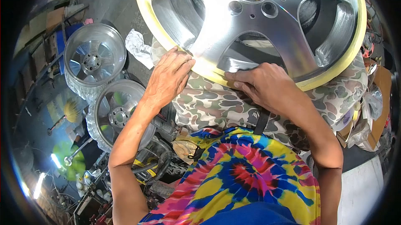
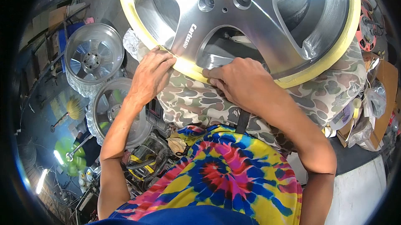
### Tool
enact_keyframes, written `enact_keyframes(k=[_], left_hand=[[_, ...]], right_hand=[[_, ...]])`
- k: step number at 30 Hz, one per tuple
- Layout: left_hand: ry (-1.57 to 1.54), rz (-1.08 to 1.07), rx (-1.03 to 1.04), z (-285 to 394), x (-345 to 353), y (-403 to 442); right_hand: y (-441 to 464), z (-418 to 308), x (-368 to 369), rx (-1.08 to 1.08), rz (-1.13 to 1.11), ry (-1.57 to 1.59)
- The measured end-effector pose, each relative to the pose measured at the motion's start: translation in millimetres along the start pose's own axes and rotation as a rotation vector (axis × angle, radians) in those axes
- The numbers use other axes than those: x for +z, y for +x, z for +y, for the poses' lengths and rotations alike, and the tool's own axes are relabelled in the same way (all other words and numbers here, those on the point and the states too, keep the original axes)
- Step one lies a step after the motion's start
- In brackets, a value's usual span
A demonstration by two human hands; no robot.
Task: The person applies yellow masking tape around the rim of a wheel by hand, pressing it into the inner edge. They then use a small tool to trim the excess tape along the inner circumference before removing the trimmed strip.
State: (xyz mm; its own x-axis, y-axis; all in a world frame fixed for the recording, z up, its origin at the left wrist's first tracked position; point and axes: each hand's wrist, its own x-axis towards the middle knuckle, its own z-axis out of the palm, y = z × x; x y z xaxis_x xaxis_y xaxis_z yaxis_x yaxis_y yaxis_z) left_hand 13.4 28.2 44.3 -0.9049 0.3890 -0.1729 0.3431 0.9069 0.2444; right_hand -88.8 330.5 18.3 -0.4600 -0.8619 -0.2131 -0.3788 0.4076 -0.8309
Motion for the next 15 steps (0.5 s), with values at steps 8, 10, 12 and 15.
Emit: enact_keyframes(k=[8, 10, 12, 15], left_hand=[[-0.020, -0.016, -0.012, 5, 1, -1], [-0.073, -0.036, -0.042, 14, 0, 2], [-0.068, -0.022, -0.021, 19, 7, 2], [-0.071, -0.014, -0.006, 31, 12, 3]], right_hand=[[6, -1, -14, 0.048, -0.134, -0.040], [10, 0, -11, 0.031, -0.185, -0.076], [14, 1, -11, 0.036, -0.214, -0.090], [16, 6, -10, 0.047, -0.251, -0.085]])
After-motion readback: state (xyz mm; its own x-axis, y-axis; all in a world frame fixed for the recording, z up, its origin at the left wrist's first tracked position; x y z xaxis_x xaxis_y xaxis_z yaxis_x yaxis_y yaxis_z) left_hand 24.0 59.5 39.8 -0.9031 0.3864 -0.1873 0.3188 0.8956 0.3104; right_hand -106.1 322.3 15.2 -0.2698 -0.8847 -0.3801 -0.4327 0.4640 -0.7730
